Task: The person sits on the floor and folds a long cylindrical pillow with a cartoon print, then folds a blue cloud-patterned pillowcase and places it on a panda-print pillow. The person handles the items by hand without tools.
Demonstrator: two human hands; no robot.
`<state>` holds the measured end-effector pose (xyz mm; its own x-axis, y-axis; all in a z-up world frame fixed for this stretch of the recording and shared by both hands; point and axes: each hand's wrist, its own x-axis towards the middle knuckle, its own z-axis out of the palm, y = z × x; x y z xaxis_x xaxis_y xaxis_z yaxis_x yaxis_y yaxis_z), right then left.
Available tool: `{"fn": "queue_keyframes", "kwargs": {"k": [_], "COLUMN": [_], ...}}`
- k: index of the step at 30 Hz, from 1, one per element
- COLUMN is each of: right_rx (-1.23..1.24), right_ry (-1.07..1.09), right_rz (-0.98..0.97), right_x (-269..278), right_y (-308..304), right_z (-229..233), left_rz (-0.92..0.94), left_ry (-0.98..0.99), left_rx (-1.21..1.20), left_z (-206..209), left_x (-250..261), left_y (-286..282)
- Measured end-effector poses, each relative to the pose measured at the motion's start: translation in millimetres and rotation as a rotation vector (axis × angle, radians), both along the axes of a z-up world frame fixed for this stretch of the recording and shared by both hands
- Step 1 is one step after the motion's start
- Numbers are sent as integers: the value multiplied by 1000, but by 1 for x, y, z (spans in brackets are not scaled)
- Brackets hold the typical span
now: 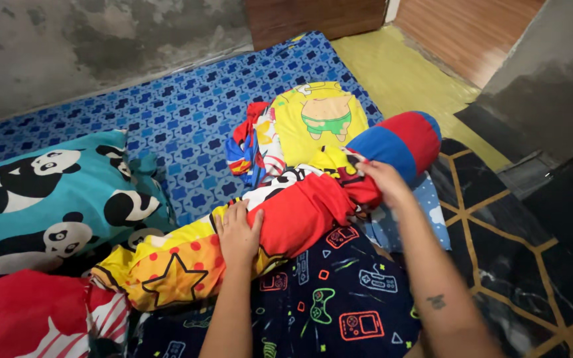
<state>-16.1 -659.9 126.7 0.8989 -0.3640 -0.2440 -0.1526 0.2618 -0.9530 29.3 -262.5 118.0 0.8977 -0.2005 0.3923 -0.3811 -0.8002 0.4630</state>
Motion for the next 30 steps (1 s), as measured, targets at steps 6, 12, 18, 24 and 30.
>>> {"fn": "queue_keyframes", "kwargs": {"k": [6, 12, 18, 24, 30], "right_rx": [-990, -1081, -997, -1038, -1309], "right_ry": [68, -59, -108, -32, 5], "right_rz": [-211, -540, -665, -703, -831], "right_x": [-11, -5, -3, -11, -35], "right_y": [-57, -122, -171, -156, -79], "right_z": [26, -3, -38, -45, 11], "left_rz": [1, -19, -42, -41, -27], "left_ry": [50, 62, 1, -1, 99], "left_rx": [-18, -57, -73, 5, 213], "left_z": [13, 12, 0, -3, 12], "left_x": [-4, -7, -7, 0, 7], "left_y": [0, -1, 7, 5, -11]}}
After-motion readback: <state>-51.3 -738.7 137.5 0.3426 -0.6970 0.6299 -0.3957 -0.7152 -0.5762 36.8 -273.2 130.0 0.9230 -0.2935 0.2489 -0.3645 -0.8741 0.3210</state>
